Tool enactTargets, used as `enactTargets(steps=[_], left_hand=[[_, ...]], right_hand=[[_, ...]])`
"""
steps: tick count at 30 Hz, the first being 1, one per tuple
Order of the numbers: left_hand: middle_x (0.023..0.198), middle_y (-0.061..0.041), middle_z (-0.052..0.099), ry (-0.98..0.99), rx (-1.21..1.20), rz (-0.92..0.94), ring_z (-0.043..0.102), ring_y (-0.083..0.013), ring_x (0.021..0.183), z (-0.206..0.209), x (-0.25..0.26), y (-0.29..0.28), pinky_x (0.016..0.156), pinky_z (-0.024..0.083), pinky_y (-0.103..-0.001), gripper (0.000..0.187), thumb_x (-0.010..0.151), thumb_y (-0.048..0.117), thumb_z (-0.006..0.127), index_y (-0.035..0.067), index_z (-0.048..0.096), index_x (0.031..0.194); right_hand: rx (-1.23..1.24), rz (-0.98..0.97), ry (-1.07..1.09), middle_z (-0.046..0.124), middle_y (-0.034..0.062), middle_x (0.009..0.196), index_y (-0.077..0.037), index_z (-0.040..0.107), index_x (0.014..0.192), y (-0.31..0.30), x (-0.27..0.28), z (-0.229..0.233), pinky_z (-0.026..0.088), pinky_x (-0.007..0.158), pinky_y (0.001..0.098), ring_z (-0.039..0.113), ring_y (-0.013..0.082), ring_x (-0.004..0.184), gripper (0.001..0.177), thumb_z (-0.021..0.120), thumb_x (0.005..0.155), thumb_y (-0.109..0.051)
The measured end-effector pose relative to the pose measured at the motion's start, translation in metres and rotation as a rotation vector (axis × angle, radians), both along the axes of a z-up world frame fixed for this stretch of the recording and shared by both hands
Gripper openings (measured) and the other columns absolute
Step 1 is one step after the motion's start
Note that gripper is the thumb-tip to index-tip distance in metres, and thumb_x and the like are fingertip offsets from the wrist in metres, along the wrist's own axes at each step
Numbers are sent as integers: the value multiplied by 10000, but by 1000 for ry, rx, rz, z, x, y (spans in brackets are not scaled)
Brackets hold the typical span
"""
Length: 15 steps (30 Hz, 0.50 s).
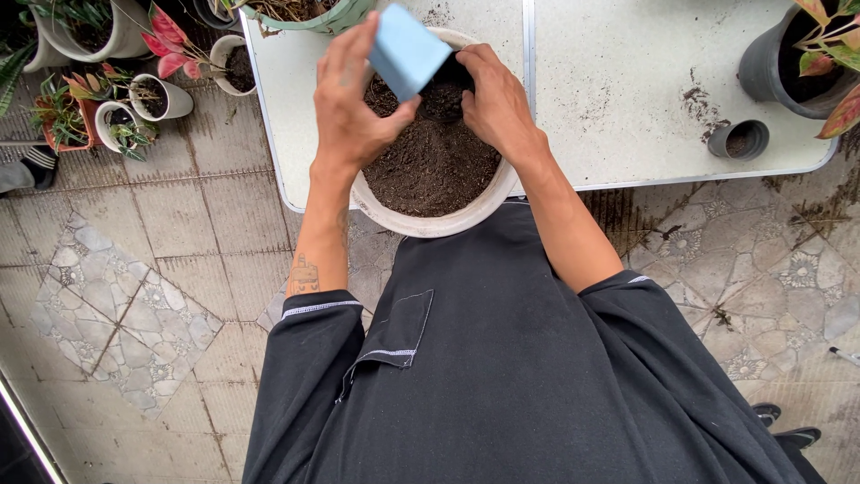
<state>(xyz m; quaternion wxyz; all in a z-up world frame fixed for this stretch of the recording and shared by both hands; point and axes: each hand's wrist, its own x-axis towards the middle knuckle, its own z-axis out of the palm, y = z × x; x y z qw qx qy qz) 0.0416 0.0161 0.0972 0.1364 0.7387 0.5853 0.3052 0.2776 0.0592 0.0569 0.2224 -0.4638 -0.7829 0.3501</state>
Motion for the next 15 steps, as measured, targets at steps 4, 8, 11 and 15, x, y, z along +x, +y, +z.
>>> enactTargets(steps=[4,8,11,15], left_hand=[[1444,-161,570,-87,-108,120,624,-343,1243,1,-11,-19,962,594,-499,848,945,557,682,231,271,1610],[1273,-233,637,-337,-408,296,700,-344,1050,-4,-9,-50,804,640,-458,748,945,601,448,71,439,1474],[1111,-199,697,-327,-668,307,699,-279,827,-32,-3,-71,671,623,-384,621,1003,471,347,28,495,1414],[1060,-256,690,-193,-950,363,646,-369,925,-56,7,-76,759,455,-480,444,965,349,338,1,598,1054]], right_hand=[[-43,-15,19,564,225,1363,152,549,1338,-1,-1,11,540,992,499,639,403,1172,436,521,909,76],[-87,-67,-33,575,144,1359,86,587,1350,2,0,11,570,907,465,686,331,1056,399,558,956,30],[-107,-94,-15,586,134,1274,38,631,1314,2,1,11,561,828,433,673,261,910,347,589,973,-7],[-154,-127,14,589,118,1193,-25,676,1260,4,-1,10,542,781,377,601,193,764,288,667,973,-43]])
